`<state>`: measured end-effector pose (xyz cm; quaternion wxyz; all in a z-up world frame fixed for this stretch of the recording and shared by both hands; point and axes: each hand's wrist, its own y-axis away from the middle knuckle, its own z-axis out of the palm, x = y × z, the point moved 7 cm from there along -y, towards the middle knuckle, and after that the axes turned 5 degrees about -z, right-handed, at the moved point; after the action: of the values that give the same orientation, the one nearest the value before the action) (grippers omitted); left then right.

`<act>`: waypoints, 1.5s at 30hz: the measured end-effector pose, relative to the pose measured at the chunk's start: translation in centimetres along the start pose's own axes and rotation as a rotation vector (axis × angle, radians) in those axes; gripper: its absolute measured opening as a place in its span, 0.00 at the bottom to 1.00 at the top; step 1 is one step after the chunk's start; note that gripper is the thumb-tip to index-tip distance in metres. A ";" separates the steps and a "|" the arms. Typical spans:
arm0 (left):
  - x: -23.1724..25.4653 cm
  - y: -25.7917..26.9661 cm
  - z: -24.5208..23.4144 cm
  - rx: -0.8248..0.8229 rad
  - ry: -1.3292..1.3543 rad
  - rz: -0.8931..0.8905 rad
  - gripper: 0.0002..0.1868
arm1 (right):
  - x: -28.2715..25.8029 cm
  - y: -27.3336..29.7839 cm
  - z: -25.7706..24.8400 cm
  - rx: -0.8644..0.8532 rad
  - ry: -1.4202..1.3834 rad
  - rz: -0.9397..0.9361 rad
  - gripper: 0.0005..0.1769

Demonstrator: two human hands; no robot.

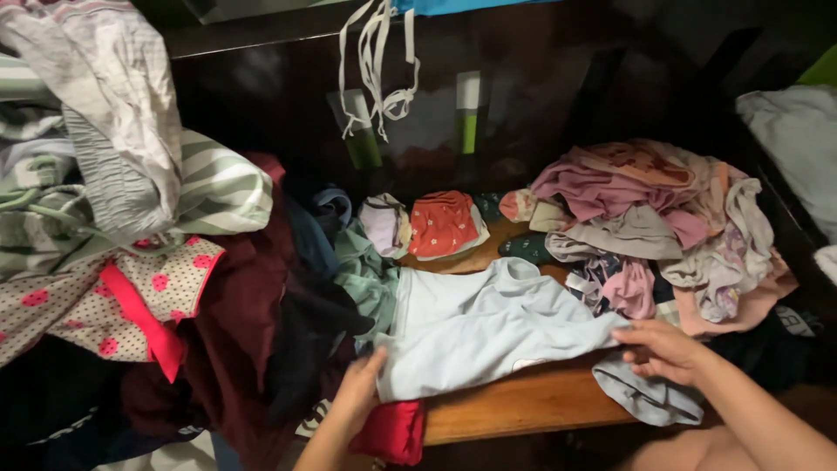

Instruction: Folding and sorting clean undergarments.

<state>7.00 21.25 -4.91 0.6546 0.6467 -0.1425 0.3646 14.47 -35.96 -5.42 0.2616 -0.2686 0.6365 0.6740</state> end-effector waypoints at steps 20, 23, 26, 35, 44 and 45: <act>2.1 7.9 1.2 0.406 -0.824 0.544 0.15 | 4.4 -1.2 -5.9 0.044 0.488 -0.191 0.08; 5.0 10.7 2.8 0.473 -0.907 0.624 0.16 | 2.0 -1.3 -4.6 0.111 1.039 -0.437 0.06; 8.5 12.8 5.9 0.514 -0.996 0.922 0.18 | -5.5 3.6 1.7 0.411 1.207 -0.638 0.09; 7.1 3.9 13.9 0.247 -1.255 1.136 0.25 | -11.6 -2.1 13.2 0.224 1.170 -1.003 0.17; 7.4 2.5 12.5 0.436 -1.331 1.033 0.37 | -9.5 -5.6 11.9 -0.027 1.265 -0.864 0.15; 7.5 2.5 12.4 0.450 -1.320 1.019 0.37 | -9.0 -7.5 9.7 0.057 1.147 -0.837 0.13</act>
<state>14.12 11.38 3.43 0.0511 0.6976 -0.6908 0.1831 25.84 -25.96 -4.14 0.1292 -0.7959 0.5349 0.2524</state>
